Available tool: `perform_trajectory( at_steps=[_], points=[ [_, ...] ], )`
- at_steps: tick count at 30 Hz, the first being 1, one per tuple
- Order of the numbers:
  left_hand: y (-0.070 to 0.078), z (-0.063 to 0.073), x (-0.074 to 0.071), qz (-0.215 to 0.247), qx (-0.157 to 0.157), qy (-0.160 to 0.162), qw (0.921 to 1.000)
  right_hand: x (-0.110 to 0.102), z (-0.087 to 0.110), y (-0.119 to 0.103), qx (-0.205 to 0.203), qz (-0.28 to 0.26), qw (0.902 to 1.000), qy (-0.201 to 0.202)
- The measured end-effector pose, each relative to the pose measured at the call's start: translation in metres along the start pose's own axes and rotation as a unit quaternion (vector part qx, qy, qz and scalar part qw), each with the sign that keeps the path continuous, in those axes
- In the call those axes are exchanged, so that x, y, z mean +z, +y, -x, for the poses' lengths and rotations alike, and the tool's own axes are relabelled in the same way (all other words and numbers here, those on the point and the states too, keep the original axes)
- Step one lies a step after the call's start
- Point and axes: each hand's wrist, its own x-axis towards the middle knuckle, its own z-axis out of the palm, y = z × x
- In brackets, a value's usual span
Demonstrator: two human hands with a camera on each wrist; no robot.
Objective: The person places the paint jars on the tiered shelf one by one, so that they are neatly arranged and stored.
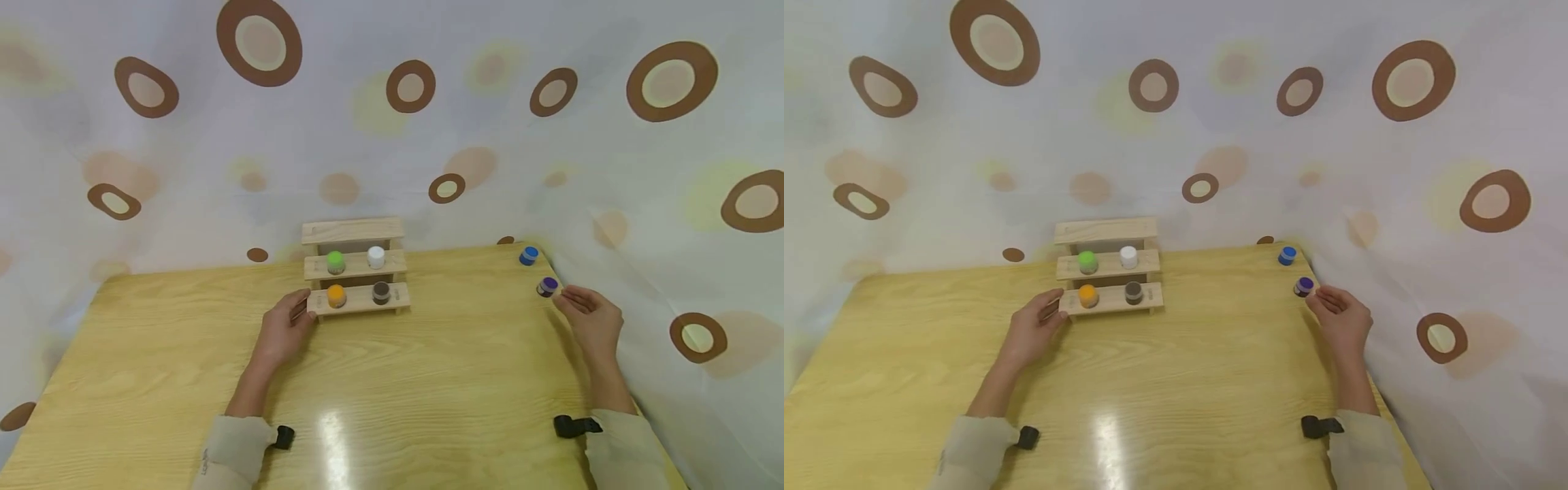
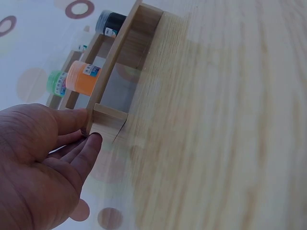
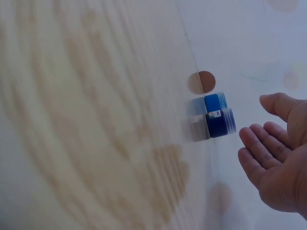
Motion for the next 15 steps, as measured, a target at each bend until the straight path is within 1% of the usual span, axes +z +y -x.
perform_trajectory(
  at_steps=[4,8,11,15],
  points=[
    [0.000,0.005,-0.005,0.003,-0.008,0.008,0.9999,0.003,-0.009,-0.002,-0.003,0.028,0.9996,-0.010],
    [0.001,0.006,-0.005,0.005,-0.013,0.006,0.9999,0.003,-0.015,0.001,-0.006,0.054,0.9984,-0.014],
    [0.001,0.005,-0.004,0.006,-0.011,0.003,0.9999,0.002,-0.019,0.003,-0.001,0.069,0.9974,-0.020],
    [0.001,0.002,-0.002,0.008,0.001,0.000,1.0000,0.002,-0.025,0.006,0.001,0.098,0.9950,-0.021]
  ],
)
